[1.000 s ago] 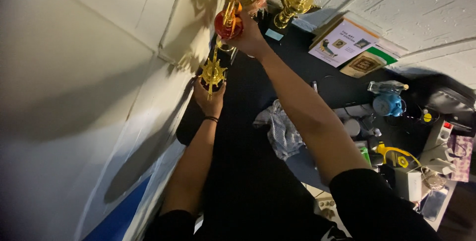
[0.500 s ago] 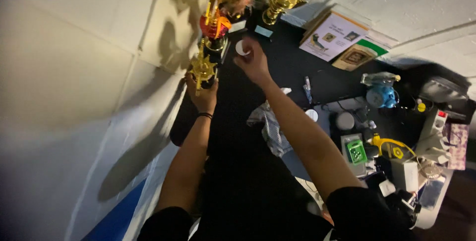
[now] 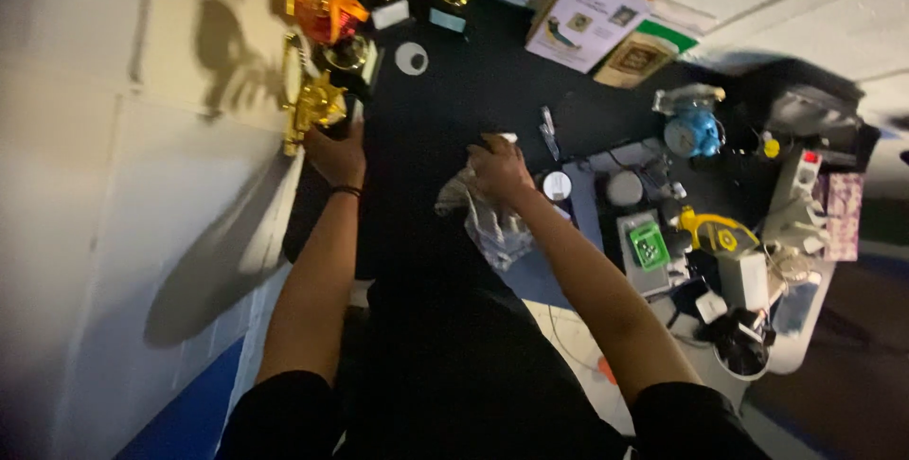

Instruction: The recorder uses a cloth to wipe and clean several trophies and books on a desk.

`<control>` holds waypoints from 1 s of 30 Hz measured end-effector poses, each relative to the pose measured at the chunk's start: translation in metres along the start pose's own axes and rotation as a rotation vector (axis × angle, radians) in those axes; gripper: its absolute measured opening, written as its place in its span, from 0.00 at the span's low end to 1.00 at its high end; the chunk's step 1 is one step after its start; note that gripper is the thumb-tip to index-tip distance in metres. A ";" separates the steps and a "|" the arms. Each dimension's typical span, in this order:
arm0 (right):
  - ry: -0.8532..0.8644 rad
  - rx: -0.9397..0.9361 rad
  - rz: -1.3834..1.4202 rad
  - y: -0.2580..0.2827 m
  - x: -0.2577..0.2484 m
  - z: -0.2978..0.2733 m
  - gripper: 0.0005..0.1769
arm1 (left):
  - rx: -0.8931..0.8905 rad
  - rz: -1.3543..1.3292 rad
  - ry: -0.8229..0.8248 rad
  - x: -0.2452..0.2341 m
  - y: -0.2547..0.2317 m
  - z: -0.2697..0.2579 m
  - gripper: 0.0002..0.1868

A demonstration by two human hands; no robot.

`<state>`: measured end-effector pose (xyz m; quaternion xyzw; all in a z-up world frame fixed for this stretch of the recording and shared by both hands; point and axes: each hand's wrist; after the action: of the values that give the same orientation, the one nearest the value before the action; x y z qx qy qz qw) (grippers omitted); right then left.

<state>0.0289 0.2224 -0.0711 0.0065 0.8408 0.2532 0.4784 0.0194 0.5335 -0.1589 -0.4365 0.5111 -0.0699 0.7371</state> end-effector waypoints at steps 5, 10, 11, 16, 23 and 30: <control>0.161 0.046 -0.039 0.000 0.020 -0.013 0.41 | -0.017 0.195 -0.099 0.016 0.008 0.004 0.55; 0.115 0.044 -0.051 -0.007 0.044 -0.020 0.41 | -0.029 0.018 -0.007 0.005 -0.001 0.003 0.50; 0.106 0.045 -0.050 -0.010 0.048 -0.019 0.39 | -0.050 0.057 0.010 0.008 0.005 0.005 0.50; 0.059 0.003 -0.052 -0.028 0.061 -0.021 0.37 | 0.026 0.086 -0.033 0.005 0.007 0.005 0.57; 0.118 -0.008 -0.106 -0.024 0.055 -0.014 0.38 | -0.179 -0.069 0.093 -0.023 -0.033 0.000 0.49; 0.106 0.005 -0.194 -0.026 0.055 -0.013 0.39 | -0.111 -0.005 0.073 -0.014 -0.009 -0.003 0.52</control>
<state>-0.0053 0.2084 -0.1211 -0.0873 0.8623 0.2034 0.4556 0.0137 0.5340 -0.1425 -0.4752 0.5397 -0.0594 0.6924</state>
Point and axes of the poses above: each hand's wrist, its own z-axis towards the middle knuckle, its own x-axis out of the palm, y = z × x, and after that the axes turned 7 degrees about y, right-handed
